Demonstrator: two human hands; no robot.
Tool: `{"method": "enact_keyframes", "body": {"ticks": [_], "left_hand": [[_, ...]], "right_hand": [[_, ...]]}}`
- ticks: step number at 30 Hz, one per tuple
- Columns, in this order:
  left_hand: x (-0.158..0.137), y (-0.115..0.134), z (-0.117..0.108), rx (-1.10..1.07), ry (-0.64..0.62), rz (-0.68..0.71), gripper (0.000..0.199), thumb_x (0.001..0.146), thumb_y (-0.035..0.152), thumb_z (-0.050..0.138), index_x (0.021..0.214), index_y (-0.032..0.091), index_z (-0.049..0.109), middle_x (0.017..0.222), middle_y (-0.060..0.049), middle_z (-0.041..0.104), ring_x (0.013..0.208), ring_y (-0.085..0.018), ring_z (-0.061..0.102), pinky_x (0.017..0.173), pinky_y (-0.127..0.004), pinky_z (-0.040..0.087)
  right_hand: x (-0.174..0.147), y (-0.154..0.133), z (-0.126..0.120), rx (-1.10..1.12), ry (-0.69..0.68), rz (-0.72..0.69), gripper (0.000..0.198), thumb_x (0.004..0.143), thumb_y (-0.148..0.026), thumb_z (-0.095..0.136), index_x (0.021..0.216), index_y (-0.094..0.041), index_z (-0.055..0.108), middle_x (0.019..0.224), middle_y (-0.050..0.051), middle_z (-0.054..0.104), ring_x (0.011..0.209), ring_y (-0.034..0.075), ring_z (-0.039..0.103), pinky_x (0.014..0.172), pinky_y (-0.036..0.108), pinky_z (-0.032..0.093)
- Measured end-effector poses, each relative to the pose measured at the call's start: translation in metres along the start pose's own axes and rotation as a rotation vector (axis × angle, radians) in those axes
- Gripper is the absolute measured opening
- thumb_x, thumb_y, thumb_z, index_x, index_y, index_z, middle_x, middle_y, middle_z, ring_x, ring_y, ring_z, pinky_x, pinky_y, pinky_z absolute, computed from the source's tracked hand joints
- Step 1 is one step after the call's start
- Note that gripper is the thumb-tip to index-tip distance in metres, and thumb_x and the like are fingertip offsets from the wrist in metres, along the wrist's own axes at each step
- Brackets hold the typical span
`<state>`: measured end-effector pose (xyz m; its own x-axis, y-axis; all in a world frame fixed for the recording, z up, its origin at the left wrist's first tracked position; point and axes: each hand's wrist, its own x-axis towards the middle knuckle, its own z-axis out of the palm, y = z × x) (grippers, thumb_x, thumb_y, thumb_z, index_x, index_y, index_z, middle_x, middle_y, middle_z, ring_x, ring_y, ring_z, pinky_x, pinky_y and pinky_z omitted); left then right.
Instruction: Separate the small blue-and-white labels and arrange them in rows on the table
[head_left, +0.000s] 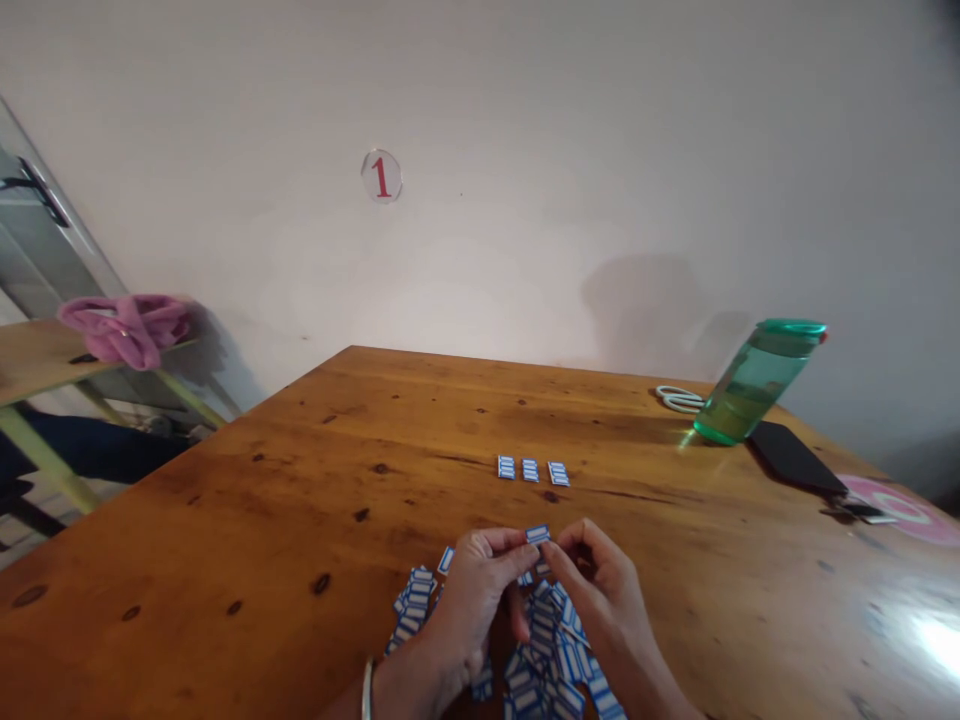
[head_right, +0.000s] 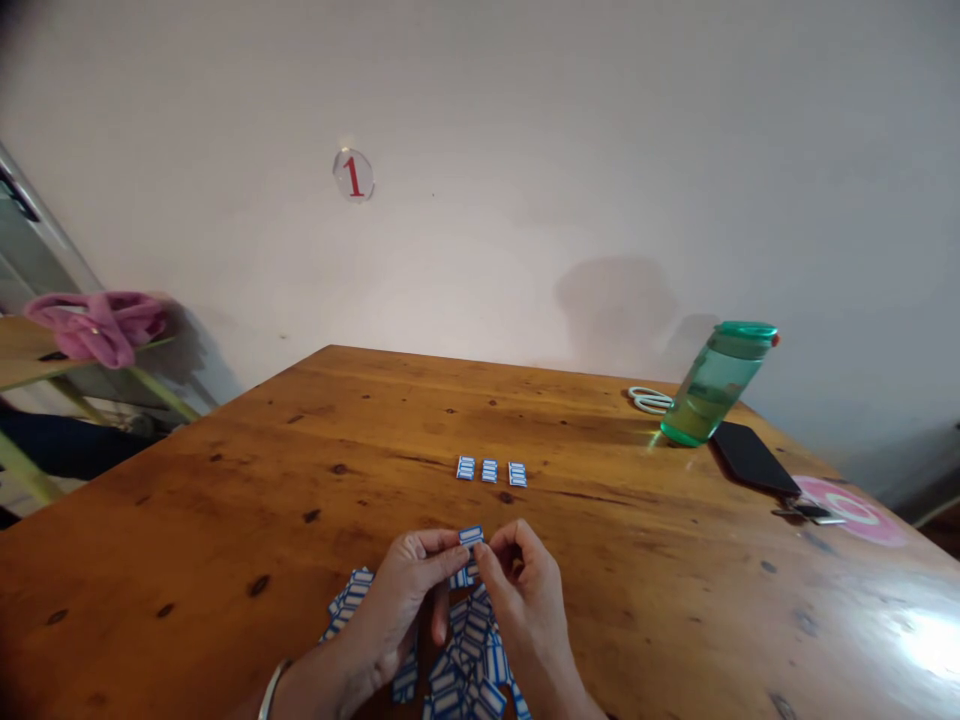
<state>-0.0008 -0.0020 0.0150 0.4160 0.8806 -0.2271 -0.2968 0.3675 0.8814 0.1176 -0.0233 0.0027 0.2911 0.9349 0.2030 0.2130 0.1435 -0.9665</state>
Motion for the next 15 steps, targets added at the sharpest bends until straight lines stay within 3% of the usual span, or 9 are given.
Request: {"method": "enact_keyframes", "body": {"ticks": [2, 4, 9, 15], "left_hand": [[0.0, 0.001, -0.001, -0.02, 0.026, 0.007, 0.025, 0.063, 0.033, 0.068, 0.068, 0.009, 0.065, 0.044, 0.003, 0.057, 0.023, -0.002, 0.039, 0.029, -0.016, 0.016], [0.0, 0.005, -0.003, -0.063, 0.056, -0.008, 0.018, 0.064, 0.028, 0.067, 0.066, 0.01, 0.063, 0.04, 0.003, 0.054, 0.024, -0.004, 0.042, 0.03, -0.014, 0.024], [0.001, 0.022, -0.013, -0.212, 0.211, 0.013, 0.005, 0.067, 0.008, 0.063, 0.069, 0.011, 0.06, 0.067, -0.007, 0.069, 0.058, -0.016, 0.066, 0.048, -0.019, 0.049], [0.004, 0.034, -0.028, -0.324, 0.343, 0.101, 0.011, 0.075, 0.0, 0.054, 0.072, 0.01, 0.058, 0.064, -0.009, 0.069, 0.06, -0.015, 0.067, 0.053, -0.02, 0.052]], "right_hand": [[0.001, -0.002, 0.0, -0.004, -0.029, -0.005, 0.029, 0.069, -0.041, 0.06, 0.057, -0.019, 0.046, 0.051, -0.004, 0.045, 0.048, 0.011, 0.04, 0.044, 0.021, 0.033], [0.003, -0.003, 0.0, 0.005, -0.07, -0.007, 0.028, 0.069, -0.041, 0.06, 0.059, -0.018, 0.048, 0.053, -0.004, 0.047, 0.049, 0.011, 0.043, 0.045, 0.022, 0.035], [0.009, -0.004, -0.007, 0.013, -0.092, -0.036, 0.024, 0.072, -0.04, 0.058, 0.068, -0.017, 0.056, 0.059, -0.002, 0.052, 0.052, 0.011, 0.046, 0.048, 0.022, 0.036], [-0.005, -0.035, -0.02, 0.109, -0.286, -0.047, 0.018, 0.078, -0.039, 0.056, 0.079, -0.022, 0.062, 0.061, -0.002, 0.053, 0.052, 0.011, 0.046, 0.045, 0.021, 0.035]]}}
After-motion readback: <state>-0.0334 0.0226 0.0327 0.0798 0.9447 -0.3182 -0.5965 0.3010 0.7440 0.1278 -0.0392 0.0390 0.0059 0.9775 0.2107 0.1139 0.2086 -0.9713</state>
